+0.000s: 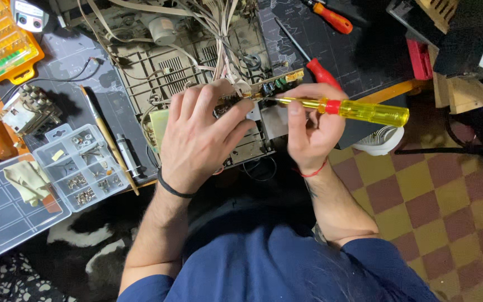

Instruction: The person uses a red screwdriver to loosen and remove screws from a circuit board assembly. They detach a green circuit board with a heatsink, inspect it, and then reattach it to the main chassis, securing it with screws using both red and yellow screwdrivers.

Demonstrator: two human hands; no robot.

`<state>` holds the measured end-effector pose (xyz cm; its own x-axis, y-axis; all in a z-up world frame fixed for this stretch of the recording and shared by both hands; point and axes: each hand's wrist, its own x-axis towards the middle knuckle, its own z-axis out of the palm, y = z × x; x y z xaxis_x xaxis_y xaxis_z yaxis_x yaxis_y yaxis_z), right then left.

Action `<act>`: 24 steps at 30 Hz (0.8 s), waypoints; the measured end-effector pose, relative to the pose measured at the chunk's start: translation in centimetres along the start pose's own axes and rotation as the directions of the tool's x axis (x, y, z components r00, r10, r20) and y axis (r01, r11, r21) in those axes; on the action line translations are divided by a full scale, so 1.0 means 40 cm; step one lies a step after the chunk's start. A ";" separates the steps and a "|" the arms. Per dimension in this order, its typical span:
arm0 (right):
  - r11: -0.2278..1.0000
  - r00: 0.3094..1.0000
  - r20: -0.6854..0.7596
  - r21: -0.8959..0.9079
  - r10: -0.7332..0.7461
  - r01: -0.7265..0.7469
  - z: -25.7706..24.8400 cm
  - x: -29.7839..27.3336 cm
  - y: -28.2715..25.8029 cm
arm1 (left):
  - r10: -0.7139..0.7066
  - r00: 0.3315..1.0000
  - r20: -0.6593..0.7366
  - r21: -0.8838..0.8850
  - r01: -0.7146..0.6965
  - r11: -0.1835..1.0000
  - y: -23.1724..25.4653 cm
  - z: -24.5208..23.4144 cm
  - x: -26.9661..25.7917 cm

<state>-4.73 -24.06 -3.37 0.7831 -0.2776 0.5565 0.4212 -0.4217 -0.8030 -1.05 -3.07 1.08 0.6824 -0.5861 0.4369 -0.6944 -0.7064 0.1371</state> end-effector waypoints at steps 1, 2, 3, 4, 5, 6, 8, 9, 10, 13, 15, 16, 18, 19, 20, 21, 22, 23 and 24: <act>0.999 0.999 0.019 0.033 0.031 -0.031 0.000 -0.004 0.001 | 0.003 1.000 0.004 -0.008 -0.003 1.000 0.000 -0.001 0.000; 0.996 0.998 0.037 0.065 0.059 -0.061 0.000 -0.006 0.003 | 0.008 1.000 0.006 -0.016 -0.008 1.000 0.000 -0.002 0.001; 0.996 0.998 0.036 0.066 0.057 -0.059 -0.002 0.001 -0.004 | 0.009 1.000 0.004 -0.014 -0.009 1.000 -0.001 0.001 0.000; 0.999 0.998 0.055 -0.011 0.037 -0.036 -0.005 0.008 -0.012 | 0.007 1.000 0.005 -0.010 -0.007 1.000 -0.001 0.003 -0.001; 0.996 0.997 0.075 -0.089 0.019 -0.012 -0.008 0.015 -0.020 | 0.005 1.000 0.006 -0.006 -0.005 1.000 -0.001 0.005 -0.003; 0.996 0.997 0.074 -0.088 0.017 -0.011 -0.007 0.020 -0.027 | 0.006 1.000 0.005 -0.005 -0.006 1.000 0.000 0.006 -0.003; 0.990 0.994 0.107 -0.138 0.011 0.004 -0.005 0.034 -0.041 | 0.008 1.000 -0.010 0.000 -0.008 1.000 0.000 0.007 -0.001; 0.991 0.994 0.105 -0.137 0.009 0.006 -0.004 0.028 -0.038 | 0.010 1.000 -0.012 0.002 -0.010 1.000 0.000 0.008 -0.002; 0.991 0.996 0.086 -0.130 0.026 -0.015 -0.002 0.021 -0.035 | 0.007 1.000 0.000 0.001 -0.007 1.000 0.000 0.008 -0.003; 0.996 0.998 0.054 -0.078 0.037 -0.033 0.005 0.015 -0.027 | 0.005 1.000 0.010 0.000 -0.005 1.000 0.001 0.009 -0.003; 0.999 0.999 0.040 -0.034 0.034 -0.033 0.010 0.011 -0.024 | 0.007 1.000 0.011 0.000 -0.007 1.000 0.001 0.008 -0.004; 0.999 1.000 0.022 -0.025 0.020 -0.020 0.011 0.007 -0.023 | 0.005 1.000 0.016 -0.005 -0.005 1.000 0.002 0.007 -0.004; 1.000 1.000 0.005 -0.017 0.008 -0.008 0.011 -0.002 -0.016 | 0.002 1.000 0.022 -0.010 -0.002 1.000 0.002 0.005 -0.002; 0.998 0.999 0.009 -0.061 0.034 -0.034 0.009 -0.009 -0.010 | 0.003 1.000 0.025 -0.010 -0.003 1.000 0.002 0.005 -0.002; 0.993 0.998 0.012 -0.105 0.061 -0.060 0.008 -0.016 -0.004 | 0.002 1.000 0.028 -0.009 -0.002 1.000 0.002 0.004 -0.002; 0.993 0.998 0.013 -0.104 0.063 -0.062 0.008 -0.022 0.006 | 0.001 1.000 0.030 -0.010 -0.001 1.000 0.002 0.005 -0.003; 0.992 1.000 0.017 -0.126 0.009 -0.007 0.007 -0.027 0.015 | 0.003 0.999 0.035 -0.013 -0.003 1.000 0.001 0.006 -0.004; 0.988 0.999 0.022 -0.148 -0.044 0.047 0.006 -0.032 0.024 | 0.005 0.999 0.040 -0.016 -0.005 1.000 0.000 0.006 -0.004; 0.988 0.999 0.023 -0.148 -0.043 0.046 0.006 -0.027 0.017 | 0.004 0.999 0.041 -0.016 -0.004 1.000 0.000 0.006 -0.003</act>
<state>-5.18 -23.84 -4.57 0.7742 -0.2395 0.5858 0.3845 -0.5573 -0.7359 -1.09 -3.10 0.82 0.6881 -0.6048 0.4010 -0.7006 -0.6976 0.1500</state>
